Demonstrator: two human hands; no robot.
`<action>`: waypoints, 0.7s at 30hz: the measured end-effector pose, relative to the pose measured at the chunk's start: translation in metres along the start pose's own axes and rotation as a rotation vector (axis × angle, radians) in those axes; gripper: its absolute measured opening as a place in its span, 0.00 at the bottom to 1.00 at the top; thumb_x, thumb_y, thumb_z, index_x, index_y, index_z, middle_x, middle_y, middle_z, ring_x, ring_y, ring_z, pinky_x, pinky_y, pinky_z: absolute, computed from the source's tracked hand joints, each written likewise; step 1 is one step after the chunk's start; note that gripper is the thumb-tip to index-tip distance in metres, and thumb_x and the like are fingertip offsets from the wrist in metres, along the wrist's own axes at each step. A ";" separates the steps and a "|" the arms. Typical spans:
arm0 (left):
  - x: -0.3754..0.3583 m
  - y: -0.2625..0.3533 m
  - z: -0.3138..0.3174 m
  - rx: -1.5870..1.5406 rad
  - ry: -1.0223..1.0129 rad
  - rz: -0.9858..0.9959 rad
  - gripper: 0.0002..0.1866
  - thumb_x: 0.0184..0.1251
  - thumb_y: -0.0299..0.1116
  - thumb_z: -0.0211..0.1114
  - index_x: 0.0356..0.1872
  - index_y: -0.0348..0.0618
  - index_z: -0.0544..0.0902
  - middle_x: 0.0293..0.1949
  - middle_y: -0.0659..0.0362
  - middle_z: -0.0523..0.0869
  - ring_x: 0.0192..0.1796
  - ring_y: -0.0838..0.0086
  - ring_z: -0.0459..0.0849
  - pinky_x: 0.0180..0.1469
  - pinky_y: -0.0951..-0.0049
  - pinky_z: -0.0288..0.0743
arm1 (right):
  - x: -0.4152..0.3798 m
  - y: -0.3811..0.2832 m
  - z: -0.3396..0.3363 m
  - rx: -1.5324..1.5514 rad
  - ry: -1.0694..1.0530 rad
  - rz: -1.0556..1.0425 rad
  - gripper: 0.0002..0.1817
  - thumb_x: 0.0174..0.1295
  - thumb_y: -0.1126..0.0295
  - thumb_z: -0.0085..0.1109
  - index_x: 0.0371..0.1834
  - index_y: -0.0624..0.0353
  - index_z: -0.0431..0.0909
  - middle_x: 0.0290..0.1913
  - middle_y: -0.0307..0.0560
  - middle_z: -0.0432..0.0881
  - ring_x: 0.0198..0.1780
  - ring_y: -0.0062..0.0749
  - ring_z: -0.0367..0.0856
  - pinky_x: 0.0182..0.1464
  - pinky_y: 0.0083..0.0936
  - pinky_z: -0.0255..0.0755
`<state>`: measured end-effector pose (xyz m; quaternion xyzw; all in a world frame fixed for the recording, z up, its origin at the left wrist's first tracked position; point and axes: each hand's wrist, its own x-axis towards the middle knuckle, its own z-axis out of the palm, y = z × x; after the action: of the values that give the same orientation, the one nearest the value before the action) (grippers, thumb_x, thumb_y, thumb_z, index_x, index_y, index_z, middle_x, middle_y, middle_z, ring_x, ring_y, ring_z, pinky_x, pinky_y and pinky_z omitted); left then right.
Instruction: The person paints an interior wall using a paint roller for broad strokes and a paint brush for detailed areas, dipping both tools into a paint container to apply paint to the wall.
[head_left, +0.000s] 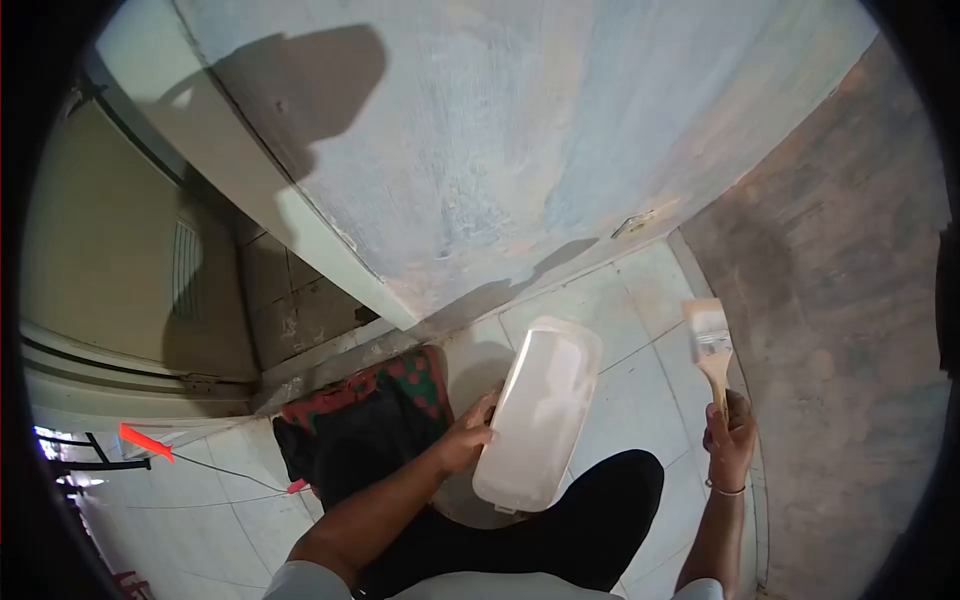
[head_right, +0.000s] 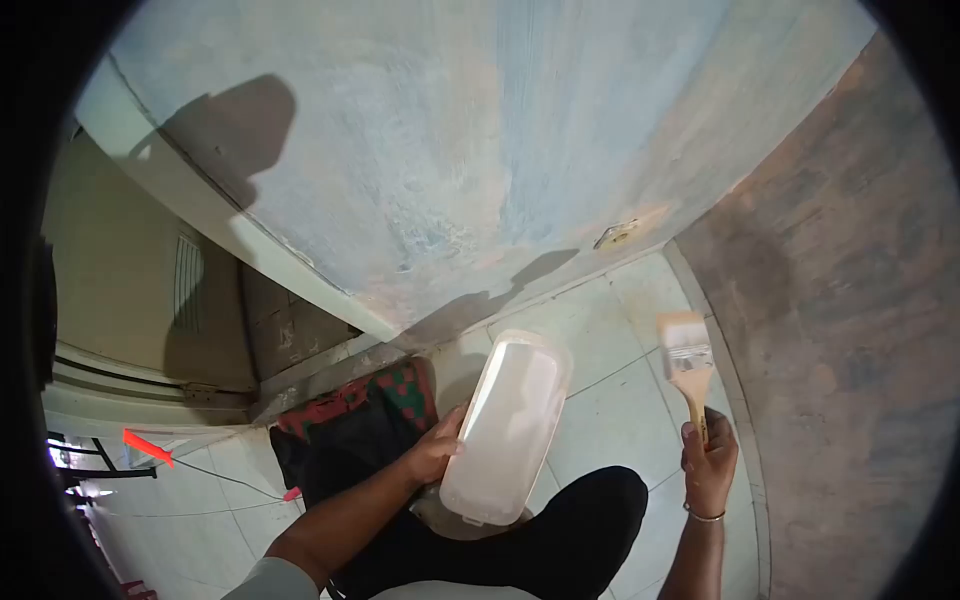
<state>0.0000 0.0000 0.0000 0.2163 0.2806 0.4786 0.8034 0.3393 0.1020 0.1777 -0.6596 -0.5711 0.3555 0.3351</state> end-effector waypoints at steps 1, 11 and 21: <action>0.013 -0.010 -0.010 -0.017 0.020 -0.030 0.57 0.45 0.30 0.61 0.77 0.44 0.36 0.76 0.52 0.47 0.77 0.61 0.48 0.75 0.62 0.45 | 0.000 -0.003 0.006 0.134 0.020 0.073 0.14 0.65 0.67 0.62 0.46 0.64 0.73 0.23 0.32 0.69 0.18 0.11 0.60 0.18 0.12 0.56; 0.086 -0.094 -0.048 0.078 0.200 -0.290 0.57 0.47 0.25 0.61 0.76 0.40 0.32 0.71 0.45 0.56 0.72 0.57 0.59 0.70 0.64 0.55 | -0.021 0.011 0.089 0.579 -0.001 0.255 0.11 0.67 0.66 0.58 0.39 0.64 0.71 0.20 0.30 0.65 0.16 0.11 0.57 0.16 0.12 0.49; 0.155 -0.218 -0.099 0.207 0.227 -0.206 0.59 0.45 0.26 0.65 0.74 0.32 0.32 0.64 0.42 0.69 0.61 0.58 0.74 0.61 0.66 0.69 | -0.041 0.026 0.102 0.509 -0.061 0.386 0.10 0.66 0.67 0.57 0.39 0.64 0.71 0.20 0.30 0.65 0.16 0.11 0.58 0.17 0.12 0.51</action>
<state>0.1362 0.0481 -0.2462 0.2123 0.4380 0.3837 0.7848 0.2620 0.0613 0.1057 -0.6399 -0.3380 0.5636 0.3984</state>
